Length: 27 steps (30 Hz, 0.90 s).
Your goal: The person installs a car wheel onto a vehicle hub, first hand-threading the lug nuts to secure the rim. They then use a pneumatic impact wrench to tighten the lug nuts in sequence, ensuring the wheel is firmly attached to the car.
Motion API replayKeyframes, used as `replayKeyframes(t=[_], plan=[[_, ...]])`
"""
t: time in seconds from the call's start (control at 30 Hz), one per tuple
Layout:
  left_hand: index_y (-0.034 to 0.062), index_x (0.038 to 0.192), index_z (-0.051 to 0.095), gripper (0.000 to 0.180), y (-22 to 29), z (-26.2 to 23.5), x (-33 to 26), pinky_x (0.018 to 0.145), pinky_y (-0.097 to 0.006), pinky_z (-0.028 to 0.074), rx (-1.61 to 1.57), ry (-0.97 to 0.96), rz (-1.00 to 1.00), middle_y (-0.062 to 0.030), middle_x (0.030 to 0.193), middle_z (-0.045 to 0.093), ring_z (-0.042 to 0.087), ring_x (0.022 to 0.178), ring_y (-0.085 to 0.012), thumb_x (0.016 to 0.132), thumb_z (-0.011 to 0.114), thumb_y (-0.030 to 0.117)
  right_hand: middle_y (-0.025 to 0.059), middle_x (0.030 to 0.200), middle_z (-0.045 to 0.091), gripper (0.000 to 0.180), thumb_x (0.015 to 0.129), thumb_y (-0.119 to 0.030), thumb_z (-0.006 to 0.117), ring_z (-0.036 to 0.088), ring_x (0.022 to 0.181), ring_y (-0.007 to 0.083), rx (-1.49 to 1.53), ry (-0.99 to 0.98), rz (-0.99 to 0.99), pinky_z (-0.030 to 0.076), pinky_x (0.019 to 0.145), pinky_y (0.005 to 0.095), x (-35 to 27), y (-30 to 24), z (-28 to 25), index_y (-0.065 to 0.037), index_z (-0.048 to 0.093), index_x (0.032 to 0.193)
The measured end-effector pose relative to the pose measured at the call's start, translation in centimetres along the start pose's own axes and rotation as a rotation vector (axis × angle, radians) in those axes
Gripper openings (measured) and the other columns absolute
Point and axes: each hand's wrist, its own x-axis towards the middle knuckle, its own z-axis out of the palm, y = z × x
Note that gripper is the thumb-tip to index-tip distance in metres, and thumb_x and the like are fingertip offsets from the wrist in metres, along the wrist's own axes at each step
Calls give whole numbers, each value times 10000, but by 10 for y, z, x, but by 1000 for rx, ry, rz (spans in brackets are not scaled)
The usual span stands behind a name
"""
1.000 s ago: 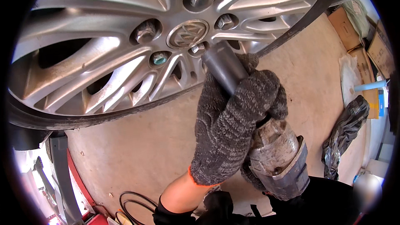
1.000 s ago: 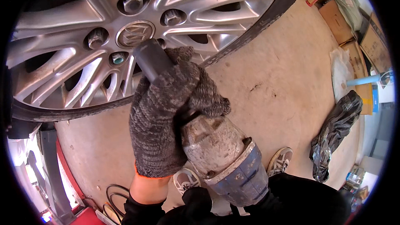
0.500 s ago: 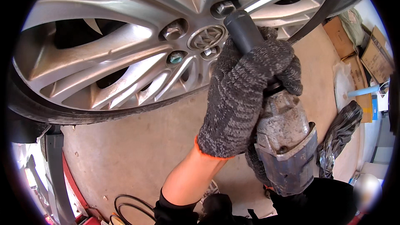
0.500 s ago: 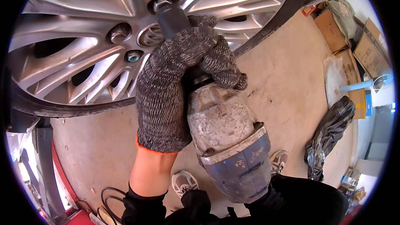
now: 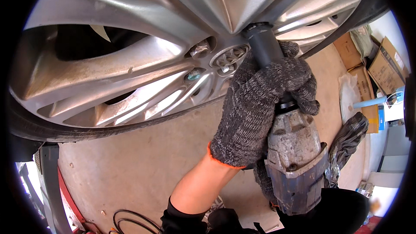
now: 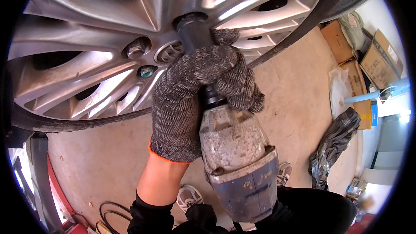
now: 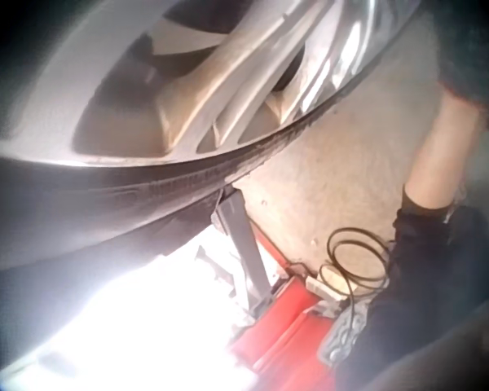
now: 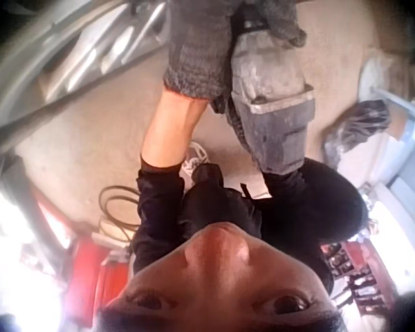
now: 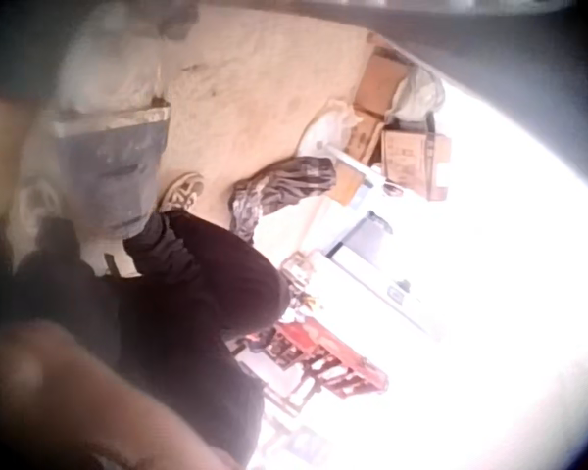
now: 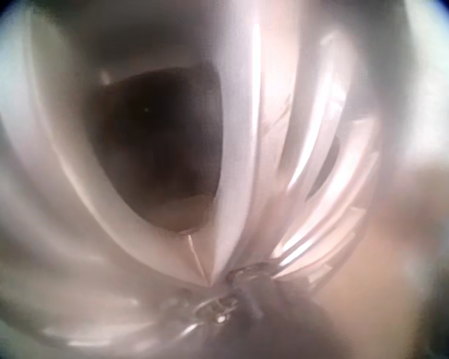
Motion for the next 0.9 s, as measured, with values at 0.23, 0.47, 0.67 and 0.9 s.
replayKeyframes(t=[0.23, 0.47, 0.67, 0.9], plan=[[-13, 1045, 503, 320, 4, 5, 7, 559, -308, 527, -19, -16, 86, -101, 759, 595, 618, 633, -186, 827, 650, 169, 70, 1374, 413, 527, 858, -353, 528, 403, 1253, 269, -20, -16, 31, 316, 1042, 430, 4, -5, -3, -169, 420, 1340], [-11, 1020, 526, 285, 9, 4, 11, 592, -301, 544, -156, -39, -77, -94, 724, 598, 616, 638, -174, 838, 652, 167, 76, 1362, 424, 519, 854, -342, 534, 411, 1245, 273, -39, -9, 40, 320, 1038, 435, 4, -8, -6, -164, 432, 1330], [15, 913, 522, 153, 9, 13, 7, 485, -276, 485, 166, 42, 17, -78, 673, 580, 576, 540, -162, 869, 601, 139, 81, 1352, 434, 511, 850, -332, 539, 417, 1238, 277, -45, 2, 29, 324, 1034, 439, 3, -7, -10, -160, 442, 1322], [65, 902, 533, 118, 3, 0, 22, 489, -326, 463, -229, -214, -35, -21, 578, 481, 499, 483, -145, 836, 600, 136, 87, 1340, 445, 503, 846, -321, 545, 425, 1229, 281, -47, 25, 11, 328, 1029, 444, -1, -7, -12, -154, 453, 1312]])
